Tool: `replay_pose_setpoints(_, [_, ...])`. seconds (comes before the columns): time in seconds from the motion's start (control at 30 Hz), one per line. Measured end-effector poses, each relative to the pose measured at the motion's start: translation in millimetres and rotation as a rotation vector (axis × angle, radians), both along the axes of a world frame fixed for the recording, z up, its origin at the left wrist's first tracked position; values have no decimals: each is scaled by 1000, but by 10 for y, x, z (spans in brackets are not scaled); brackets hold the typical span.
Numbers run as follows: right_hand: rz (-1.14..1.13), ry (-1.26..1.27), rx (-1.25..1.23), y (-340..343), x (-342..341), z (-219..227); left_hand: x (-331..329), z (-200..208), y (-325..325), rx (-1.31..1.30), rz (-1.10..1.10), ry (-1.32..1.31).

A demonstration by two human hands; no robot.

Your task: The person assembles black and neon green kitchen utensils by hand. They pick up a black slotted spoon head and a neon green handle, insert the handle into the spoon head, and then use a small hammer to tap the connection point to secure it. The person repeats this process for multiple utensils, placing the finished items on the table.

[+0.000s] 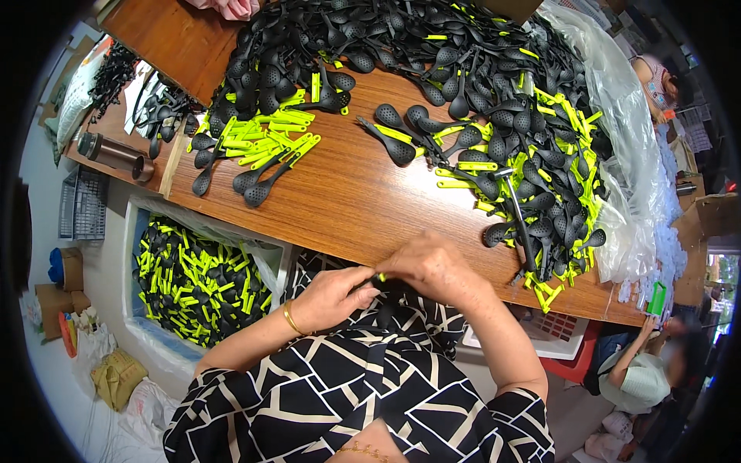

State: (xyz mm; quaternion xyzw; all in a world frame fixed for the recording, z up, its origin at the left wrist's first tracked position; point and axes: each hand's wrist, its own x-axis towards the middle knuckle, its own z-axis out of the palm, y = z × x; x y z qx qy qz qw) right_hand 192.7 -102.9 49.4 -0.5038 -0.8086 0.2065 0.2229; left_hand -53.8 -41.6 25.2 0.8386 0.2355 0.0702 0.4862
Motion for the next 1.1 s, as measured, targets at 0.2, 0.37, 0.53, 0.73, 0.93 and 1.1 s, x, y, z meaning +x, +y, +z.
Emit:
replay_pose_setpoints(0.2, [286, -104, 312, 441, -117, 154, -242, -187, 566, -1170, -124, -204])
replay_pose_setpoints(0.37, [358, -79, 168, 729, -356, 65, -521, -497, 263, -1153, 247, -227])
replay_pose_setpoints(0.53, [41, 229, 203, 1724, -194, -235, -624, -658, -35, -1110, 703, -325])
replay_pose_setpoints(0.73, [-276, -144, 395, 2951, -256, -383, -431, -634, -104, -929, 746, -353])
replay_pose_setpoints(0.93, [-405, -315, 338, 3010, 95, -541, -400, -633, -105, -843, 744, -254])
replay_pose_setpoints(1.1, [-277, -227, 220, 2301, 730, -505, -390, -710, -112, -873, 735, -220])
